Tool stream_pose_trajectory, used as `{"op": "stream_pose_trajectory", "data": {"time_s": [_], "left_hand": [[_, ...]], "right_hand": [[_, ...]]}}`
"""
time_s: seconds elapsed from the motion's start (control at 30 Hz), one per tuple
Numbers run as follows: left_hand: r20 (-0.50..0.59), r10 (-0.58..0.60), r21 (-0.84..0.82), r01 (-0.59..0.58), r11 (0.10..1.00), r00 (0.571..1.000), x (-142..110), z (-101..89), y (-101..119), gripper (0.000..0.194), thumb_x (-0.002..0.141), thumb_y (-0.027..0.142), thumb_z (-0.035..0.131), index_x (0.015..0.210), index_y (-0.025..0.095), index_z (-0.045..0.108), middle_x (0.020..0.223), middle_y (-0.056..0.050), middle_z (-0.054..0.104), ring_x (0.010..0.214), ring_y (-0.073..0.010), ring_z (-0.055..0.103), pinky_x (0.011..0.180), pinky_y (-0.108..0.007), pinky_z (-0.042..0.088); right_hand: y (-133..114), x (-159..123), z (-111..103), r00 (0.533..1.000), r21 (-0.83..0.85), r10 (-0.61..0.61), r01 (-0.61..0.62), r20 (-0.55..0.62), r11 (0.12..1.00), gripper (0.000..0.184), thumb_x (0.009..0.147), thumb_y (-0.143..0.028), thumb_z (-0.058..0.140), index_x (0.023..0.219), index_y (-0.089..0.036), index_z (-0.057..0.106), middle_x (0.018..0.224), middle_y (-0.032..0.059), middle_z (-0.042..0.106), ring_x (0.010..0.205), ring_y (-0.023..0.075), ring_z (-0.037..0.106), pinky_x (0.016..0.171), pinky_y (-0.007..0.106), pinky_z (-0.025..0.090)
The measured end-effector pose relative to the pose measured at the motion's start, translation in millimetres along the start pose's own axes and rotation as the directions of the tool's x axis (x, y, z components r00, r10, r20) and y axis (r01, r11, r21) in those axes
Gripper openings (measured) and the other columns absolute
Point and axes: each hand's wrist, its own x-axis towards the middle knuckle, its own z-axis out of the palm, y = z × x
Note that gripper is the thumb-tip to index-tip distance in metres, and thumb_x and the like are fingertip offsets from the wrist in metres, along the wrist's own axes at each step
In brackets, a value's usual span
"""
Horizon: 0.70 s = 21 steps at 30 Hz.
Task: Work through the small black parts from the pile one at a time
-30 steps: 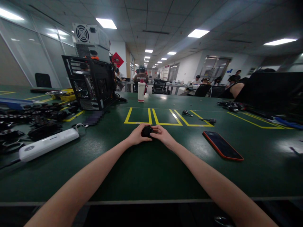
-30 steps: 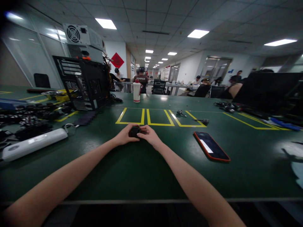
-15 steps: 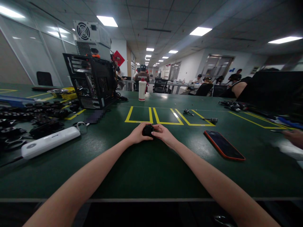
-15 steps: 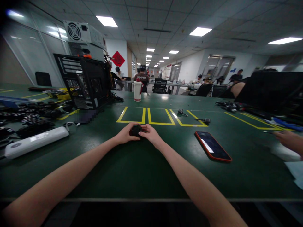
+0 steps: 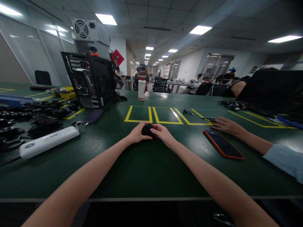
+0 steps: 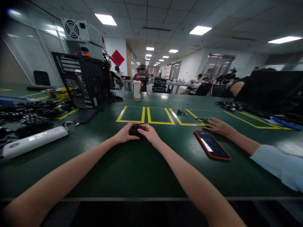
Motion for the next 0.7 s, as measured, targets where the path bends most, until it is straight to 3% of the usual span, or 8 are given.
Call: {"op": "stream_pose_trajectory", "data": {"time_s": [0.17,0.33,0.53,0.7], "left_hand": [[0.008,-0.012,-0.001,0.012,1.000,1.000,-0.2,0.2,-0.6,0.066,0.060,0.037,0.069,0.115,0.019,0.039,0.114,-0.008,0.047,0.106,-0.0235,0.046,0.090,-0.038,0.038],[0.017,-0.023,0.011,0.022,1.000,1.000,-0.1,-1.4,3.4,0.066,0.060,0.038,0.069,0.115,0.019,0.039,0.114,-0.008,0.047,0.106,-0.0240,0.046,0.090,-0.038,0.038],[0.023,-0.021,0.008,0.021,1.000,1.000,-0.4,-1.6,3.0,0.065,0.060,0.037,0.069,0.115,0.019,0.039,0.114,-0.008,0.047,0.107,-0.0240,0.046,0.091,-0.038,0.038],[0.010,-0.014,0.011,0.014,1.000,1.000,-0.4,-0.4,-0.3,0.066,0.060,0.038,0.069,0.116,0.020,0.038,0.115,-0.009,0.047,0.107,-0.0240,0.046,0.091,-0.039,0.037]], "right_hand": [[-7.2,-10.0,-2.2,0.996,-0.005,-0.057,0.058,0.076,0.998,0.037,0.059,-0.022,0.069,0.092,-0.021,0.052,0.097,0.0023,0.057,0.094,0.0166,0.054,0.086,0.035,0.041],[-5.7,-6.0,-1.3,0.999,-0.071,-0.039,0.039,-0.001,0.997,0.025,0.069,-0.034,0.059,0.089,-0.020,0.055,0.089,0.0021,0.059,0.088,0.0156,0.055,0.083,0.036,0.042],[1.2,-0.7,-2.7,0.999,-0.006,0.043,-0.043,-0.015,0.999,0.034,0.068,-0.032,0.061,0.099,-0.019,0.053,0.096,0.0041,0.059,0.090,0.0171,0.056,0.084,0.038,0.042],[-1.5,-5.9,-5.3,0.997,0.068,-0.022,0.017,0.071,0.998,0.042,0.057,-0.020,0.070,0.093,-0.020,0.050,0.098,0.0029,0.058,0.094,0.0166,0.055,0.086,0.037,0.042]]}}
